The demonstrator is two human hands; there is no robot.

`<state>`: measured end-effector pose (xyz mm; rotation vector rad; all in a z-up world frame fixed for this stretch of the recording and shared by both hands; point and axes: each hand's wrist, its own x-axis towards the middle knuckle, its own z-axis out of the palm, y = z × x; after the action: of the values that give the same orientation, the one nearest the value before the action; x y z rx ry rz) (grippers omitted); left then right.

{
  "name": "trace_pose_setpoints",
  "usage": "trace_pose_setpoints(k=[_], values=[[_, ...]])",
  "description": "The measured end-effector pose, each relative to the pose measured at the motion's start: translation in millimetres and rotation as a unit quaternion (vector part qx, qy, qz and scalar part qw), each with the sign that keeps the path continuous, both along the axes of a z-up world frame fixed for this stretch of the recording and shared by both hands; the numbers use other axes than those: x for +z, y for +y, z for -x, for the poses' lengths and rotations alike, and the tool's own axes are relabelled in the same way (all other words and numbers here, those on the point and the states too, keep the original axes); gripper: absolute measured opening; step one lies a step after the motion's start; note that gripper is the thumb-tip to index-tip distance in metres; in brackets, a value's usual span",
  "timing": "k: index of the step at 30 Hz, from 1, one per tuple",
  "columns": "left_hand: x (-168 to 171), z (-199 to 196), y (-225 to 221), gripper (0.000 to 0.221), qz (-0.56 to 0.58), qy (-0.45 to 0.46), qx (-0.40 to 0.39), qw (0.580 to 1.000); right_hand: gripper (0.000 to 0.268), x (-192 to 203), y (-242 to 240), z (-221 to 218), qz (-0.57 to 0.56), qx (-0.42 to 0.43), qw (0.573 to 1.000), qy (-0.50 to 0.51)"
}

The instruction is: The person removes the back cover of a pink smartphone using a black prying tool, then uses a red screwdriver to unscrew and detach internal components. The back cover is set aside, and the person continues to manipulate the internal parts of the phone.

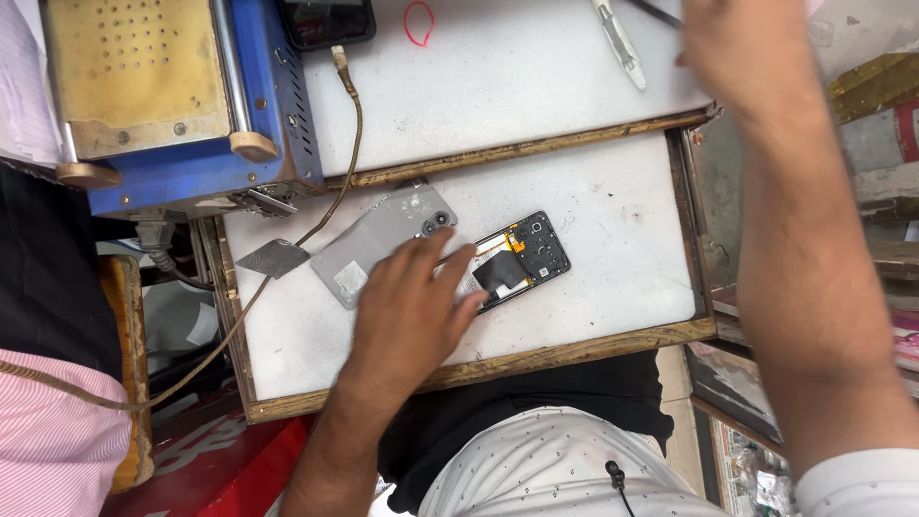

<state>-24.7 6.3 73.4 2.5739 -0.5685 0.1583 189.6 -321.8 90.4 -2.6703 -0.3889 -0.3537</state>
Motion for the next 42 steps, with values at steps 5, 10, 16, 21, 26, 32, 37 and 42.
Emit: trace_pose_setpoints(k=[5,10,16,21,26,32,37,42], values=[[-7,36,17,0.023,0.264,0.035,0.148,0.952,0.021,0,-3,83,-0.391,0.035,0.919,0.030],[-23,54,5,0.037,0.481,0.170,0.091,0.856,0.013,-46,67,187,-0.527,0.203,0.797,0.213],[-28,48,1,0.020,0.502,0.140,0.015,0.853,0.022,-64,99,214,-0.407,0.252,0.815,0.326],[-33,25,-3,0.021,0.537,0.103,0.045,0.836,0.014,-55,76,194,-0.268,0.085,0.954,0.101],[-32,-6,-12,0.047,0.458,0.024,0.066,0.886,0.012,-61,63,192,-0.268,0.014,0.956,0.114],[-27,-32,-26,0.055,0.268,-0.078,0.008,0.960,0.012,-81,53,194,-0.433,-0.025,0.890,0.137],[-39,-36,-37,0.050,0.229,-0.060,0.014,0.972,0.015,-86,45,194,-0.487,-0.008,0.866,0.115],[-54,-33,-40,0.049,0.211,-0.059,0.009,0.976,0.015,-88,42,196,-0.496,0.010,0.859,0.123]])
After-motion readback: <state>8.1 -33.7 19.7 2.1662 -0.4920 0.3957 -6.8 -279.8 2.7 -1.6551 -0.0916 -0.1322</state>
